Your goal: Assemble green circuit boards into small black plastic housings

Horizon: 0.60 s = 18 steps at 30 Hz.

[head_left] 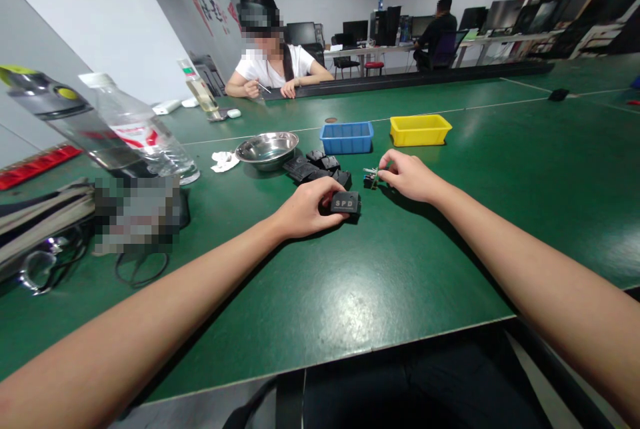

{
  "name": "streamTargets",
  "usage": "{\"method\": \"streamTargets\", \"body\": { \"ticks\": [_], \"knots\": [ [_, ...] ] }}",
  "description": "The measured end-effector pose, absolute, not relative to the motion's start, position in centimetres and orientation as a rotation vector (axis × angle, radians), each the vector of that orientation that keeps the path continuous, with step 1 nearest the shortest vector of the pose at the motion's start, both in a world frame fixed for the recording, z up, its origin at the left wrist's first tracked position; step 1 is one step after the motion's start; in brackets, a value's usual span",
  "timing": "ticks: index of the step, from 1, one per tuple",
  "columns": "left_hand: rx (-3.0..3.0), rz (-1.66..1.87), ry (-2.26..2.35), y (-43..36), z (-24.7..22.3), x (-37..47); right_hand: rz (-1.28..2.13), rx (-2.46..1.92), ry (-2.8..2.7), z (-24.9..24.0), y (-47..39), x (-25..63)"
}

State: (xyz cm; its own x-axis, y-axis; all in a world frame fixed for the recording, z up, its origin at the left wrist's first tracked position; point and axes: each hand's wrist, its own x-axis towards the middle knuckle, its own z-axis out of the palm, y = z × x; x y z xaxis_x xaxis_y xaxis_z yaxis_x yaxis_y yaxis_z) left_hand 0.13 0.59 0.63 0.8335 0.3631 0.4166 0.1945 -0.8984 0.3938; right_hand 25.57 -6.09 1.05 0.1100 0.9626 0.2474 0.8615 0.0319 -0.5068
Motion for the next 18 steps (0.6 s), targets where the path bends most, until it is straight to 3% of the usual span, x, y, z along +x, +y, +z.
{"method": "streamTargets", "body": {
  "ticks": [18],
  "knots": [
    [2.682, 0.72, 0.4, 0.56, 0.72, 0.18, 0.251, -1.821, -1.905, 1.14, -5.98, 25.8]
  ]
}}
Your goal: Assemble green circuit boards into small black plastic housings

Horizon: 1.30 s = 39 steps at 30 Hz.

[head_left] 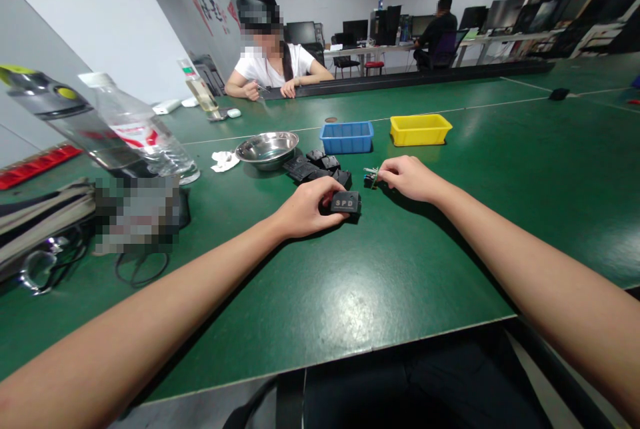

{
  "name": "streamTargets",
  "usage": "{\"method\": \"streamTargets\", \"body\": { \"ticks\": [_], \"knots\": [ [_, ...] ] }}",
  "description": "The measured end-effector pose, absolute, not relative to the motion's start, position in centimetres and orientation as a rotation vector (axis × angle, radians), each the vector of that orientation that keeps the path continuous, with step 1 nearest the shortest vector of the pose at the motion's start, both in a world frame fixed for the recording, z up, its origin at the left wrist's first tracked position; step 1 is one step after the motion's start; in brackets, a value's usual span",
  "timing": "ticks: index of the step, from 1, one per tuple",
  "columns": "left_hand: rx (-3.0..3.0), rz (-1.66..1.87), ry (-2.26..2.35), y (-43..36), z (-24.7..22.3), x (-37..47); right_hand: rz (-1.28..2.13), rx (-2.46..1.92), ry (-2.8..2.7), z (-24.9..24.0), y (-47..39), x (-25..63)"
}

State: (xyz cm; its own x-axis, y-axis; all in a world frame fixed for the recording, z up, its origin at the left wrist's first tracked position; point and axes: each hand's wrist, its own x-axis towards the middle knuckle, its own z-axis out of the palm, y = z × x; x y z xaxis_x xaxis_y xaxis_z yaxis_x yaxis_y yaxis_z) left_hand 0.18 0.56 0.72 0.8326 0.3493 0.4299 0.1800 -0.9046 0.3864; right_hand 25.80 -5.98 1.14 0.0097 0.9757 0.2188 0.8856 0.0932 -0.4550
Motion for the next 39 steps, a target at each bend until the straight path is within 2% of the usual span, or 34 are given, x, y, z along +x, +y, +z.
{"method": "streamTargets", "body": {
  "ticks": [39],
  "knots": [
    [2.683, 0.735, 0.376, 0.69, 0.57, 0.15, 0.144, -1.713, -1.857, 1.23, -6.28, 25.57]
  ]
}}
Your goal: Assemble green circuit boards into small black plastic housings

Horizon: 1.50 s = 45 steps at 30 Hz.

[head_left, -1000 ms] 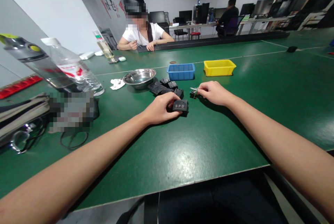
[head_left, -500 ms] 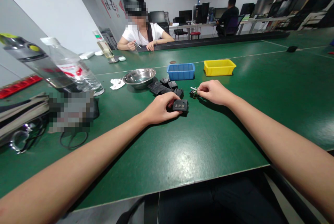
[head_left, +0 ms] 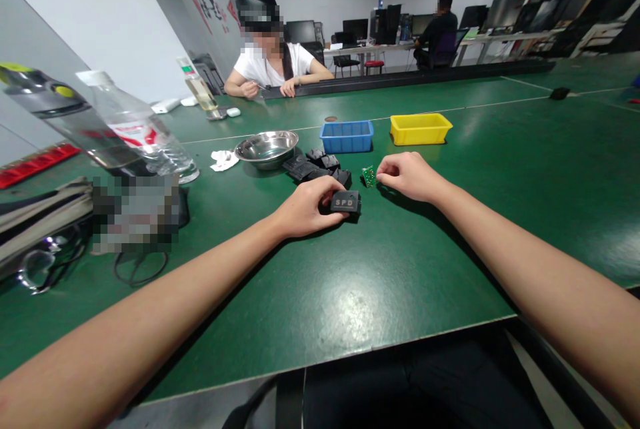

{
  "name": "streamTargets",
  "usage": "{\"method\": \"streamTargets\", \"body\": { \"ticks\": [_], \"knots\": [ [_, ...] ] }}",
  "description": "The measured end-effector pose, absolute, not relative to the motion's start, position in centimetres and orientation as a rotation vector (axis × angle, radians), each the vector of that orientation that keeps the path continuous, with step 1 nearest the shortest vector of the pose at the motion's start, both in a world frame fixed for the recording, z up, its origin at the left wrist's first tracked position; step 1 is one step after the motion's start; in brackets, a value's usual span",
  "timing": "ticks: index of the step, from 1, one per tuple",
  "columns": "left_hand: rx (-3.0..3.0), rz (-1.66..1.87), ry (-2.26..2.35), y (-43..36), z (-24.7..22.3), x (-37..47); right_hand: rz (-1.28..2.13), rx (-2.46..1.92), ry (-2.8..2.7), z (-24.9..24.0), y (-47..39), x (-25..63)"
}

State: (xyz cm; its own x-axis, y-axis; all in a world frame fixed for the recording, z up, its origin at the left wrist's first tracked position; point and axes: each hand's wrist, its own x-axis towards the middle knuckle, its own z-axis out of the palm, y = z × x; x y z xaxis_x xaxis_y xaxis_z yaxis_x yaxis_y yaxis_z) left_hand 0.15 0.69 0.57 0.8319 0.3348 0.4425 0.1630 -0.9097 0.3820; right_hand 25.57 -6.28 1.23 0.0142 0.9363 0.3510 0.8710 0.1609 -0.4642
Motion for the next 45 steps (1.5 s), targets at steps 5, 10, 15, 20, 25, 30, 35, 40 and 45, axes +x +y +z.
{"method": "streamTargets", "body": {
  "ticks": [5, 10, 15, 20, 25, 30, 35, 40, 45],
  "knots": [
    [2.675, 0.737, 0.373, 0.8, 0.5, 0.2, 0.113, -1.66, -1.798, 1.1, -6.2, 25.5],
    [2.672, 0.732, 0.381, 0.8, 0.5, 0.2, 0.087, -1.64, -1.791, 1.0, -6.2, 25.1],
    [2.675, 0.73, 0.381, 0.8, 0.5, 0.2, 0.07, -1.669, -1.766, 0.8, -5.9, 24.6],
    [2.676, 0.722, 0.393, 0.7, 0.6, 0.2, 0.075, -1.685, -1.749, 0.7, -5.7, 24.3],
    [2.676, 0.707, 0.419, 0.6, 0.7, 0.1, 0.093, -1.703, -1.699, 0.9, -5.8, 24.6],
    [2.676, 0.703, 0.423, 0.6, 0.7, 0.2, 0.102, -1.749, -1.675, 1.2, -5.9, 25.2],
    [2.677, 0.702, 0.41, 0.6, 0.8, 0.2, 0.287, -1.752, -1.618, 1.2, -5.9, 25.9],
    [2.676, 0.71, 0.398, 0.6, 0.7, 0.2, 0.448, -1.653, -1.575, 0.7, -5.6, 26.3],
    [2.671, 0.709, 0.403, 0.6, 0.7, 0.1, 0.586, -1.524, -1.511, 0.2, -5.4, 26.1]
  ]
}}
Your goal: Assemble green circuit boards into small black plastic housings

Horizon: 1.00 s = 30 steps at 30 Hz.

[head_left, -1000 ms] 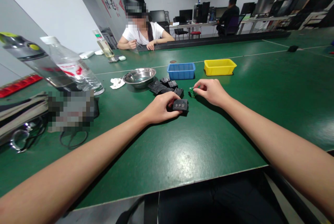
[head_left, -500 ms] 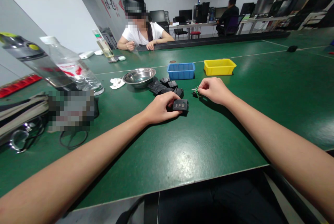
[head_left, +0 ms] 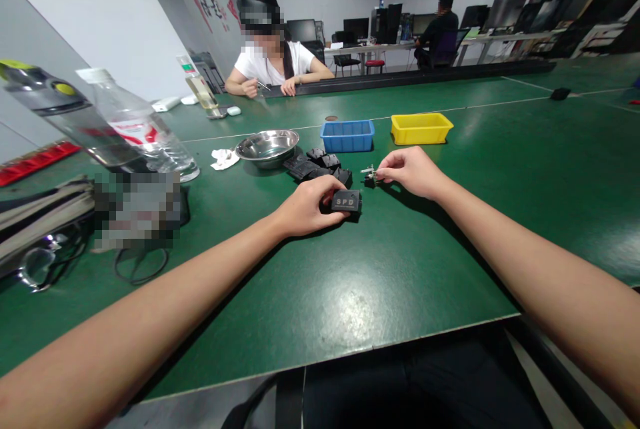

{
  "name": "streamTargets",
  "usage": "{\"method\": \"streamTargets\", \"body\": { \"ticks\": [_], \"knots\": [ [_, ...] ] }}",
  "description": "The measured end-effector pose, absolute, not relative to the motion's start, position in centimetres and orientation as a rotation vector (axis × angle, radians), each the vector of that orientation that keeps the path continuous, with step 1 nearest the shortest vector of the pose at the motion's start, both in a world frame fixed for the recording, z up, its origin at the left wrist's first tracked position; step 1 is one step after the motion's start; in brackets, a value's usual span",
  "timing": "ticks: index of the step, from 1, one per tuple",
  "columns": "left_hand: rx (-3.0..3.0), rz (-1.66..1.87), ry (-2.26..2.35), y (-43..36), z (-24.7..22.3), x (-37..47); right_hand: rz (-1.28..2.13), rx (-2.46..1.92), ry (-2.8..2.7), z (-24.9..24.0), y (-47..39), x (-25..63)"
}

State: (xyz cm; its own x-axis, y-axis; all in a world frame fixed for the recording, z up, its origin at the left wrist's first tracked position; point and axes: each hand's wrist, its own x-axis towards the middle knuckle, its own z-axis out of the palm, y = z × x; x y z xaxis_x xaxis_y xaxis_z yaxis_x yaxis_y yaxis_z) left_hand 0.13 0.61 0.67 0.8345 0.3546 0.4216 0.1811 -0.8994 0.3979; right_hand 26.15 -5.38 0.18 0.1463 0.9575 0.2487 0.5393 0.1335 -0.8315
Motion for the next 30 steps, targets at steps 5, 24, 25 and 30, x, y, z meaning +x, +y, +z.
{"method": "streamTargets", "body": {
  "ticks": [5, 24, 25, 30],
  "knots": [
    [2.673, 0.701, 0.422, 0.5, 0.7, 0.1, 0.557, -1.546, -1.553, -0.3, -5.3, 26.0],
    [2.673, 0.706, 0.417, 0.6, 0.7, 0.2, 0.136, -1.575, -1.834, -0.1, -5.4, 24.6],
    [2.673, 0.706, 0.417, 0.6, 0.7, 0.2, 0.143, -1.559, -1.818, 0.0, -5.4, 24.6],
    [2.666, 0.708, 0.415, 0.6, 0.6, 0.2, 0.179, -1.43, -1.774, 0.6, -5.8, 24.5]
  ]
}}
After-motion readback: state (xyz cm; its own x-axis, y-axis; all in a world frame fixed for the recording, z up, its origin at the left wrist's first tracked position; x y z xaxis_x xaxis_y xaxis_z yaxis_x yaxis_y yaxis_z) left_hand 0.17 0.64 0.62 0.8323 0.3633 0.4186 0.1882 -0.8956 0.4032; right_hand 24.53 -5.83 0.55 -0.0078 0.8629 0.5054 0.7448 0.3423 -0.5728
